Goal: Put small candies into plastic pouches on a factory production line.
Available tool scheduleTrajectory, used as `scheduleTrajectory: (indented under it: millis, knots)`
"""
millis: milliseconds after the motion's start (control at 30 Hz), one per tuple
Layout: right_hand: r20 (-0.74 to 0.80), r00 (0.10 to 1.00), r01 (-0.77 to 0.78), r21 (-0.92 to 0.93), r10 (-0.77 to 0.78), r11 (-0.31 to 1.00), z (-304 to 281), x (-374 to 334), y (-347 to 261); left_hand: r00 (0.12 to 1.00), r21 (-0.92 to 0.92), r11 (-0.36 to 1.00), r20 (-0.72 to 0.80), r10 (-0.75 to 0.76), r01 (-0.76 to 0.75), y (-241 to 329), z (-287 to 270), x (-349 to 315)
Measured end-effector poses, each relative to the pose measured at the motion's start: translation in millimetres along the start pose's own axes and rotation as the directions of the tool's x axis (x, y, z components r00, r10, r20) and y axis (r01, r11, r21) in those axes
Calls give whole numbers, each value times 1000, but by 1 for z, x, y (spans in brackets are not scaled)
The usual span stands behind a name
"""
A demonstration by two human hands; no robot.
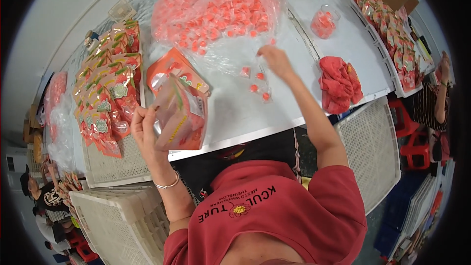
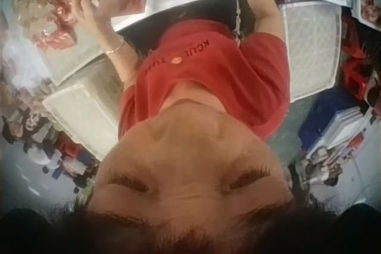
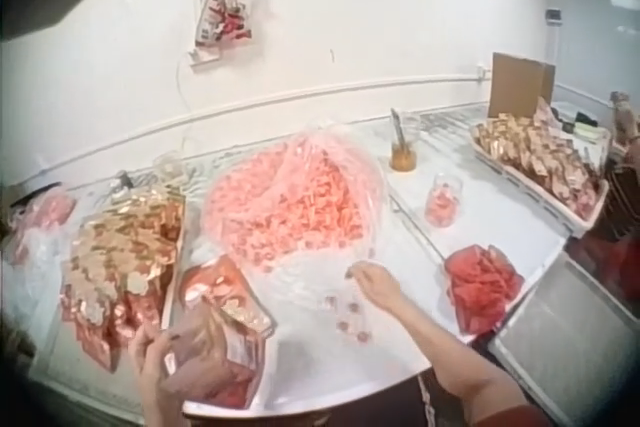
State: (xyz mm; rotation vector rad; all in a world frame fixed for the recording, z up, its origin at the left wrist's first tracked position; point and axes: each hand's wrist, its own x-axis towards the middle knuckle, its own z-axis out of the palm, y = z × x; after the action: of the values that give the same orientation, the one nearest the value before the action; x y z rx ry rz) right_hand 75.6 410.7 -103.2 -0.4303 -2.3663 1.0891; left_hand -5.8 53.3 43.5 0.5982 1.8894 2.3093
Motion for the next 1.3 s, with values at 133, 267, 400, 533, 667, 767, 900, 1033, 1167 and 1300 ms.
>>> scheduleTrajectory:
  millis: [133, 267, 400, 533, 667, 767, 900, 1033, 1167, 1300]
  knots:
    - [-195, 979, 0, -312, -64, 950, -15, 1, 53, 999, -7, 1000, 23, 24, -23, -3, 0, -1]
    - [-155, 961, 128, -484, -229, 865, 17, -27, 36, 1000, -14, 1000, 5, 14, -14, 1, -4, -7]
    - [-133, 985, 86, -187, -111, 979, 22, -56, 23, 1000, -8, 1000, -20, 14, -15, 5, -7, -8]
    - [-29, 910, -325, 568, 413, 756, -19, -54, 4, 1000, -8, 1000, 14, 7, -7, 1, -10, -6]
    - [0, 975, -206, 362, 221, 909, -22, -38, 11, 998, -2, 999, 39, 38, -38, -2, -4, -5]
    - [104, 977, 196, -124, -184, 973, 23, -27, -9, 999, 39, 999, 36, 14, -15, 0, 5, -7]
    - [349, 907, 373, -404, -236, 836, 24, -26, -10, 1000, 26, 999, 16, 22, -23, 6, 6, -5]
    - [139, 987, -111, 265, 76, 958, -17, -37, 8, 999, -39, 999, -8, 32, -32, 7, -2, -6]
    - [32, 996, 87, -224, -82, 971, 12, -61, -16, 998, 52, 997, 31, 55, -57, -2, 4, 0]
    - [155, 928, 367, -548, -340, 751, 41, -76, -40, 997, 6, 1000, 82, -9, 8, -3, 12, 1]
